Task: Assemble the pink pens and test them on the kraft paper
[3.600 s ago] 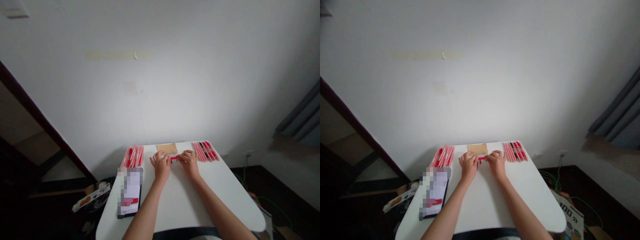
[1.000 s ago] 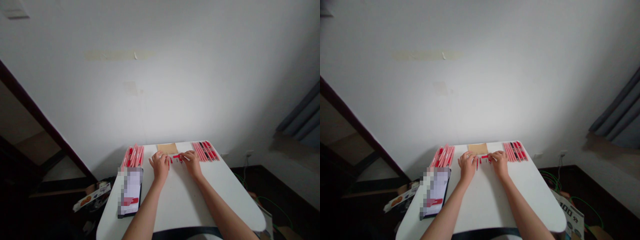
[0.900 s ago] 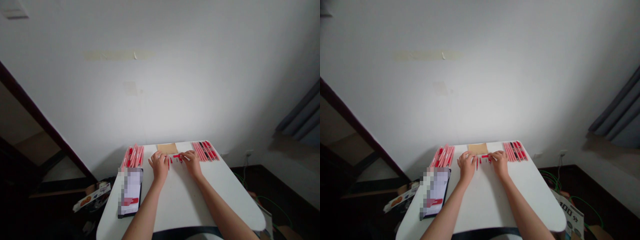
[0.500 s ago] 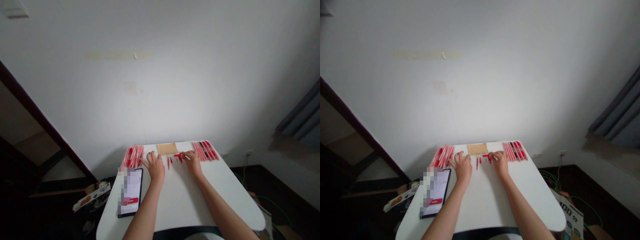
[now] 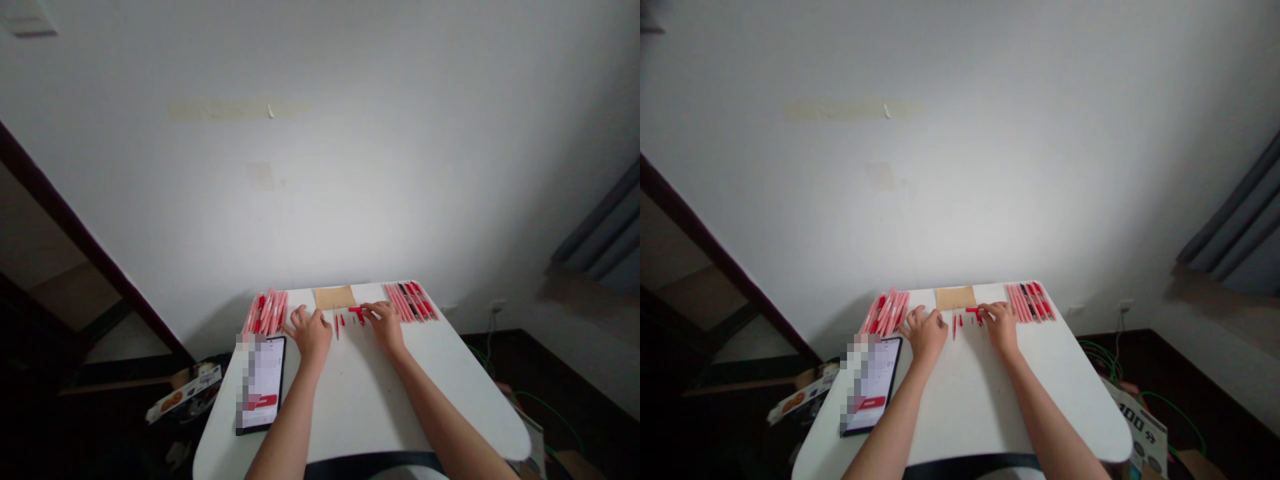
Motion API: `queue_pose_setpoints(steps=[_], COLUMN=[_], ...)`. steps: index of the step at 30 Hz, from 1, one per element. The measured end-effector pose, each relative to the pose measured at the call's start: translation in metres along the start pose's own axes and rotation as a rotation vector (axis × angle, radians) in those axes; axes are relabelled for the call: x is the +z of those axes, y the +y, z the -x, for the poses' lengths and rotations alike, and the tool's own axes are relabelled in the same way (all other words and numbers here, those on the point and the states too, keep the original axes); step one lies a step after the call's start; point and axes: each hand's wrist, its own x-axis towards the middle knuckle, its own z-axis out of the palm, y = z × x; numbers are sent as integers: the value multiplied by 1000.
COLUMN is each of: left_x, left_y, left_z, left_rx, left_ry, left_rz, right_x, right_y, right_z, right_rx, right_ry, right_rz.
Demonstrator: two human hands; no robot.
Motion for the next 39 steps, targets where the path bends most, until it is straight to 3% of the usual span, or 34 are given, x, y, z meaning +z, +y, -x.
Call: queue_pose_setpoints(steps=[27,39], left_x=[4,1], left_y=[-4,7], left_z=[-4,-2], left_rx=[-47,131], left_ry=[41,-66], left_rz=[47,288], right_x=[1,5], right_y=[3,4], right_z=[-1,-1], right_rx=[-20,-63], right_ry=[-30,-89], right_rz=[-25,-29])
